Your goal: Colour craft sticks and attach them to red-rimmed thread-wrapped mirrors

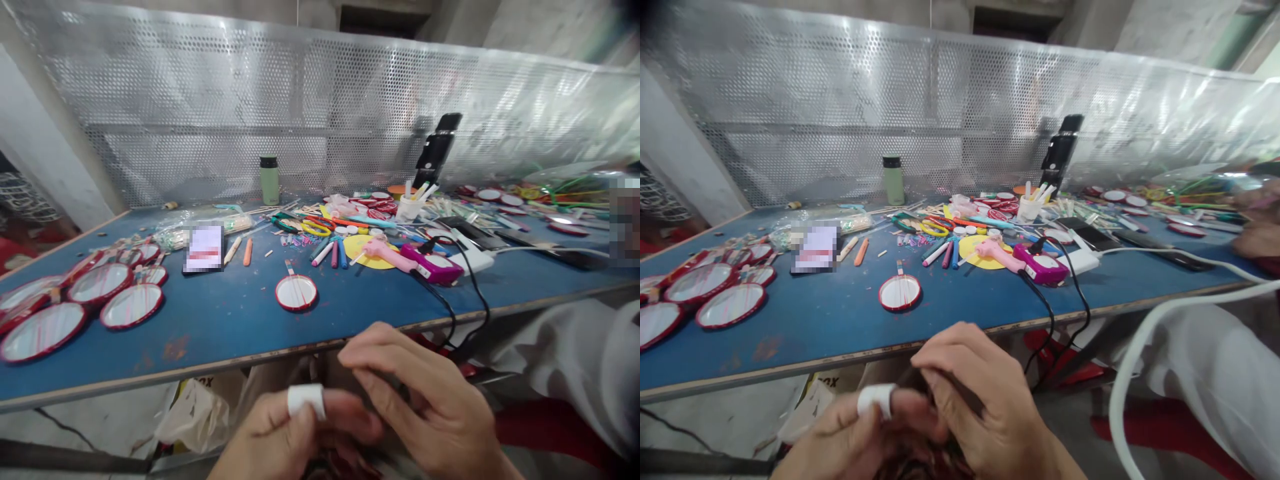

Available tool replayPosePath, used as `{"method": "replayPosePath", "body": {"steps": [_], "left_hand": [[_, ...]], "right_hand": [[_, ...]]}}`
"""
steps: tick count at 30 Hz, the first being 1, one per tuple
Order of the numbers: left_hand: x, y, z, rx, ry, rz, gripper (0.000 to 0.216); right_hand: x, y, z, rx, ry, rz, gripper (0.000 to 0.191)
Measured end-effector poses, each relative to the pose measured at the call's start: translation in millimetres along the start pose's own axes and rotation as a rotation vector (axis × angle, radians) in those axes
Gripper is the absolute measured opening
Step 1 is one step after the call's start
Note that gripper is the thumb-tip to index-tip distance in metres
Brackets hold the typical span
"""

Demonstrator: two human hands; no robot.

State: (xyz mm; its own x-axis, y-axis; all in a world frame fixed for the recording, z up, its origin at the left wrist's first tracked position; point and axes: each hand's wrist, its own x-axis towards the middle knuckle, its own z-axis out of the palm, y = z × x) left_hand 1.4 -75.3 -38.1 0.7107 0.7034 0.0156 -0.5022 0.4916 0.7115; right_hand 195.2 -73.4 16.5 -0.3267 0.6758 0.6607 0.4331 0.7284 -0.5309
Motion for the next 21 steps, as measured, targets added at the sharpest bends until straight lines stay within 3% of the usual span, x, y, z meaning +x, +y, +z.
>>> {"method": "replayPosePath", "body": {"steps": [2, 5, 8, 12, 17, 21], "left_hand": [[4, 3, 2, -0.150, 0.088, 0.103, 0.033], [7, 9, 6, -0.264, 0.141, 0.197, 0.032], [7, 11, 7, -0.342, 0.130, 0.175, 0.034], [6, 9, 2, -0.372, 0.114, 0.117, 0.035], [5, 9, 0, -0.392, 0.094, 0.084, 0.036], [6, 9, 1, -0.400, 0.076, 0.087, 0.034]], "right_hand": [[-4, -4, 5, -0.195, 0.117, -0.043, 0.025], [-10, -7, 21, -0.368, 0.127, -0.143, 0.024], [-12, -6, 41, -0.430, 0.097, -0.241, 0.016], [-8, -3, 59, -0.452, 0.093, -0.212, 0.013], [-6, -3, 65, -0.413, 0.216, -0.211, 0.019], [-7, -3, 65, -0.405, 0.213, -0.222, 0.017]]}}
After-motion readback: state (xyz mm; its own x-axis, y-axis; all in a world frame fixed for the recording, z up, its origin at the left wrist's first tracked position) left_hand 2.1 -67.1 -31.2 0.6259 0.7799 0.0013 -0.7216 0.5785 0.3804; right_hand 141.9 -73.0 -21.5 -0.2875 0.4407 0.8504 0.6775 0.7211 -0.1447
